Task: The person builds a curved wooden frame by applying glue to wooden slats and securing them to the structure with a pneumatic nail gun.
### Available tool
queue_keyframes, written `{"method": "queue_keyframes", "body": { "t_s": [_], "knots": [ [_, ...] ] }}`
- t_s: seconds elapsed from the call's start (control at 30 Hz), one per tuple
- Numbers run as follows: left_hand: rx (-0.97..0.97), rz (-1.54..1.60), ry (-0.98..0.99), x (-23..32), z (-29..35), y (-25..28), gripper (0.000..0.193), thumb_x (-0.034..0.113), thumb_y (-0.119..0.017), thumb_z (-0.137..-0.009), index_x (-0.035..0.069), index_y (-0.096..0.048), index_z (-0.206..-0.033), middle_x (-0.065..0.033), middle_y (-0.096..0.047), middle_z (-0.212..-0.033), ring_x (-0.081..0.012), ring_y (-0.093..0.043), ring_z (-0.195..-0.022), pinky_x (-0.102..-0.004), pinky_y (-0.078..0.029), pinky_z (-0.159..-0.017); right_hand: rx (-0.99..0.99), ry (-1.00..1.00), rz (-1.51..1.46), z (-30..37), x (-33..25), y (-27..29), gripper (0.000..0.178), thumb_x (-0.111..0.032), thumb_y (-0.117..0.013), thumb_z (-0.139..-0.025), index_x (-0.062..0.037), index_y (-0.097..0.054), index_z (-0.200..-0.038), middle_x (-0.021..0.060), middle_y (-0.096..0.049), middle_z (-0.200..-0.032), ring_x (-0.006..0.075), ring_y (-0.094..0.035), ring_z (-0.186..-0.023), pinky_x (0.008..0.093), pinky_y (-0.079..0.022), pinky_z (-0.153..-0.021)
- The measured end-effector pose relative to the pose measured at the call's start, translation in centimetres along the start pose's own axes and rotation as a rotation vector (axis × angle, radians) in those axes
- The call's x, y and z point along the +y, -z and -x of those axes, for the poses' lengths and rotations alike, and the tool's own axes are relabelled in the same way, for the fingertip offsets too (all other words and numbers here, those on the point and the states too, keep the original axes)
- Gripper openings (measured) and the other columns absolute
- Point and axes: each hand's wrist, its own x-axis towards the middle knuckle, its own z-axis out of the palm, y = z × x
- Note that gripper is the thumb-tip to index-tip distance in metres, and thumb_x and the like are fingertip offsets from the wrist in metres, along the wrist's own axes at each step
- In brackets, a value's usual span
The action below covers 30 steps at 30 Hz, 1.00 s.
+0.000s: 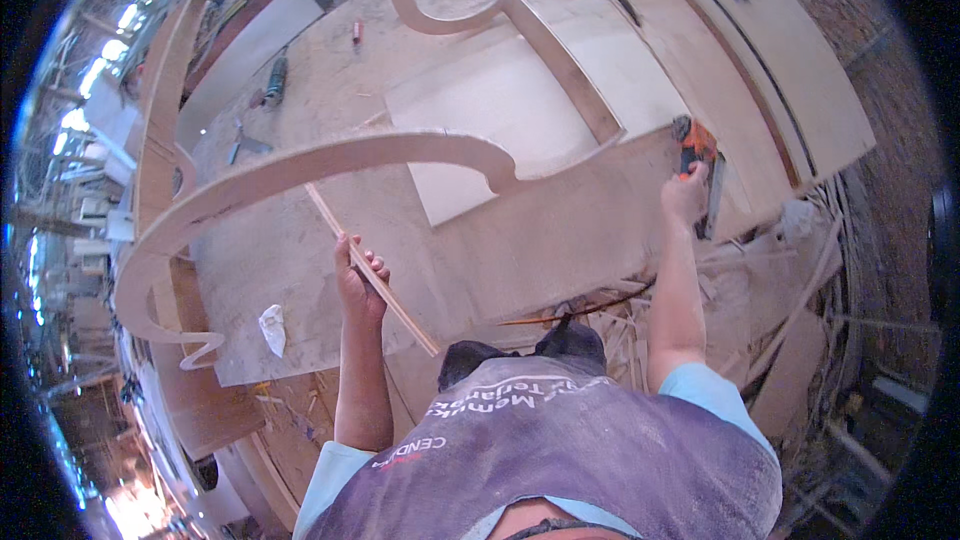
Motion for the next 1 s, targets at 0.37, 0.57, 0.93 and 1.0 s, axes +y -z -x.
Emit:
{"method": "queue_keyframes", "body": {
  "t_s": [0.37, 0.57, 0.93, 1.0],
  "knots": [
    [-0.112, -0.212, -0.121, 3.1, -10.3, -2.5, 0.033, 0.024, -0.06, -0.1, 0.003, -0.058, -0.125, -0.0082, -0.067, -0.104, -0.0165, -0.065, -0.097, -0.0278, -0.055, -0.08, -0.006, 0.423, -0.281, 3.8, -5.7, 3.7, 0.022, -0.013, -0.074, -0.083, -0.0099, -0.067, -0.103, 0.0103, -0.067, -0.103, 0.0313, -0.059, -0.109, 0.0441, -0.043, -0.099],
    [-0.238, -0.508, -0.081, 7.2, -16.1, -8.3, 0.035, 0.015, -0.057, -0.102, 0.0, -0.053, -0.133, -0.0098, -0.067, -0.112, -0.0174, -0.067, -0.092, -0.0344, -0.057, -0.084, -0.309, 0.643, -0.682, 4.7, -19.2, 6.4, 0.012, -0.011, -0.072, -0.085, -0.004, -0.07, -0.094, 0.0156, -0.069, -0.098, 0.0319, -0.067, -0.097, 0.0404, -0.053, -0.086],
    [-0.364, -0.276, 0.131, 2.9, -21.6, -14.2, 0.028, 0.018, -0.053, -0.105, 0.003, -0.048, -0.128, -0.0096, -0.063, -0.11, -0.0206, -0.066, -0.094, -0.0393, -0.058, -0.086, -1.468, 0.455, -0.842, 3.9, -31.4, -2.0, 0.051, -0.039, -0.063, -0.098, 0.0001, -0.061, -0.13, 0.0063, -0.068, -0.097, 0.0133, -0.062, -0.076, 0.029, -0.05, -0.063],
    [-0.35, -0.246, 0.157, 3.6, -22.8, -13.5, 0.021, 0.018, -0.05, -0.106, 0.004, -0.05, -0.122, -0.0096, -0.063, -0.106, -0.0217, -0.066, -0.092, -0.0412, -0.058, -0.084, -1.525, 0.528, -0.724, 4.8, -32.4, -0.8, 0.06, -0.041, -0.065, -0.095, 0.0008, -0.056, -0.138, 0.0075, -0.069, -0.097, 0.0136, -0.062, -0.075, 0.029, -0.05, -0.063]
  ]
}}
